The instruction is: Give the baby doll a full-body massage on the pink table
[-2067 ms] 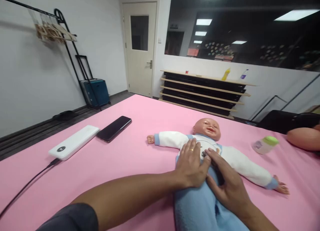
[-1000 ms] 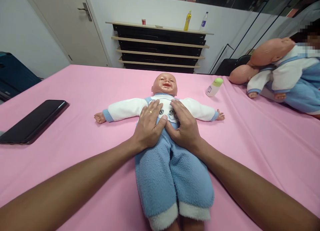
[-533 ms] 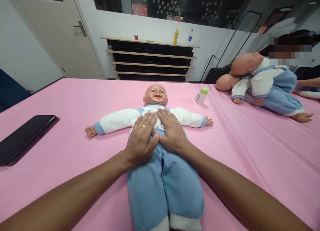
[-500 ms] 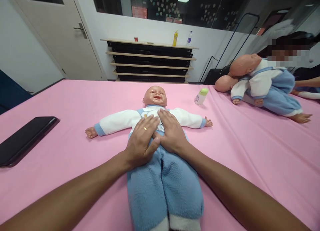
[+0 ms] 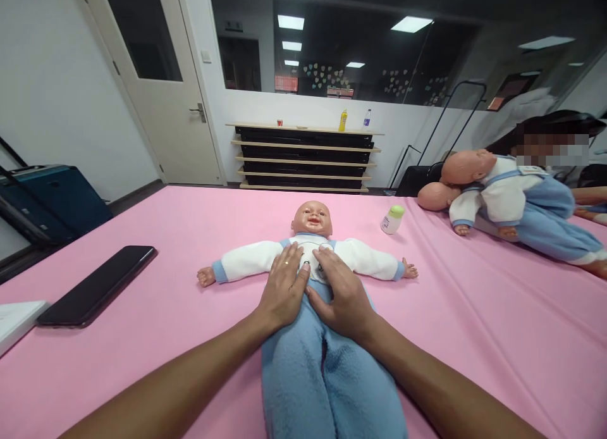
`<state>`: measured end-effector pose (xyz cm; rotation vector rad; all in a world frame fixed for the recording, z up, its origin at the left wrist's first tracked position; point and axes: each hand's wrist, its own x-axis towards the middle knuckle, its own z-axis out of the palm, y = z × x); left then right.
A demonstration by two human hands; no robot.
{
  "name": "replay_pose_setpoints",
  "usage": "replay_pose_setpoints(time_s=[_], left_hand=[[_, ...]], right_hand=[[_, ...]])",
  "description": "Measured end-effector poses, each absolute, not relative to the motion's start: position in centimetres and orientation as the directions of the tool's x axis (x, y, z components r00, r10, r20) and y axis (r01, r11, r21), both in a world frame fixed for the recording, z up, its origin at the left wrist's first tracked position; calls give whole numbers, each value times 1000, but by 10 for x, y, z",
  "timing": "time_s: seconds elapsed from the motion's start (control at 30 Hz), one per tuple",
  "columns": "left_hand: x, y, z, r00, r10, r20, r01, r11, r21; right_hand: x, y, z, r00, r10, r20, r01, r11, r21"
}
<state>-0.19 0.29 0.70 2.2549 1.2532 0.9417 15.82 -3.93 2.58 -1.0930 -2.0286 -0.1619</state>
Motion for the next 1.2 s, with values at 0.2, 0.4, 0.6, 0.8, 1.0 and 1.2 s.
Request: replay_pose_setpoints(time_s=[0.2,0.4,0.6,0.8,1.0,1.2], left_hand=[[-3,-7,2,264,835,483,598,-535,597],[-5,-21,14,443,628,640,489,-768,414],[-11,-20,23,615,524,589,373,-852,368],[-8,-14,44,662,636,396,433,-756,491],[-3,-4,35,507,795,334,544,-596,591],[-5,-7,9,340,864,372,607,-504,614]], right_hand=[[159,-35,30,-426,725,542,725,632,-275],[162,-28,27,-290,840,458,806,472,-356],[162,-29,16,-103,891,442,868,298,-397],[158,-35,16,-197,682,704,808,520,-278],[154,-41,24,-281,591,756,740,635,-222],[155,-42,27,-442,612,656,716,681,-153]])
